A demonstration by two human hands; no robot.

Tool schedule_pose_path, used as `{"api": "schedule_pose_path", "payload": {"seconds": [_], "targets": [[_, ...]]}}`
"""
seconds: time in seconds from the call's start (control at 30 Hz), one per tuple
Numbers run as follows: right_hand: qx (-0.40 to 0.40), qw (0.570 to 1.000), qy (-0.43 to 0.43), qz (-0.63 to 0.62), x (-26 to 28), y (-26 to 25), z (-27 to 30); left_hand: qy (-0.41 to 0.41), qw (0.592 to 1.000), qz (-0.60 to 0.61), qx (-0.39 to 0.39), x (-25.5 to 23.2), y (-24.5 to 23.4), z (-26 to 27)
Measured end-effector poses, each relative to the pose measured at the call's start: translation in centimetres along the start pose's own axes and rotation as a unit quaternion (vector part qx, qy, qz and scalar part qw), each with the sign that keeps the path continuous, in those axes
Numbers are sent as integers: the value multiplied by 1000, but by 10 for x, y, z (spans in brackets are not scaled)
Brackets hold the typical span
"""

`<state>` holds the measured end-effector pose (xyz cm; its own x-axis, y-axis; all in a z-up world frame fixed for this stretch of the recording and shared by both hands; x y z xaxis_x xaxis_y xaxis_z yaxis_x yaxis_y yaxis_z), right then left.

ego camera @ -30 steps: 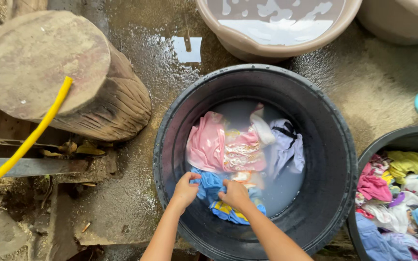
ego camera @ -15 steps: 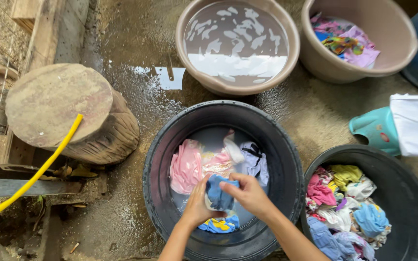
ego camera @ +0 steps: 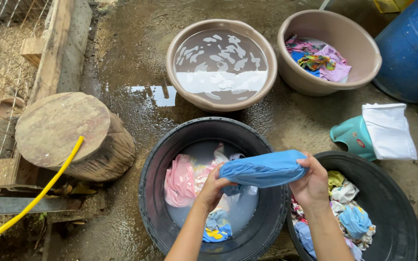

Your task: The person washes clothes by hand in a basin of water, scrubbing the fabric and wringing individual items before placing them into another basin.

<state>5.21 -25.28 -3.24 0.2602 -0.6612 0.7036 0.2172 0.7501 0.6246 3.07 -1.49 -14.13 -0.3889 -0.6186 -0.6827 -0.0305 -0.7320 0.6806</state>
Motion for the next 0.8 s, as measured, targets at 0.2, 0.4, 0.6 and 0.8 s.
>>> {"api": "schedule_pose_path", "payload": {"seconds": [0.2,0.4,0.6,0.8], "targets": [[-113,985,122,53,-85,-74,5,-20,996,31,76,-58,52,25],[-57,954,281,-93,-125,2,37,-29,995,-26,91,-67,63,14],[216,912,313,-154,-131,45,39,-54,986,-152,34,-63,62,12],[327,873,354,-72,-129,38,41,-30,984,-170,52,-69,78,16]]}}
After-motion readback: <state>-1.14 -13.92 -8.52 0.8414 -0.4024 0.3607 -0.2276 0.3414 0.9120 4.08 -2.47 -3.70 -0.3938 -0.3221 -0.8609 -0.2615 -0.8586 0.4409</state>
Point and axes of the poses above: each hand's wrist, its own z-axis away from the middle knuckle, its own y-axis out of the palm, x = y × z, the point moved 6 cm from there along -z, towards the middle knuckle, and after that the axes turned 1 degree about x, right-handed, at the moved point
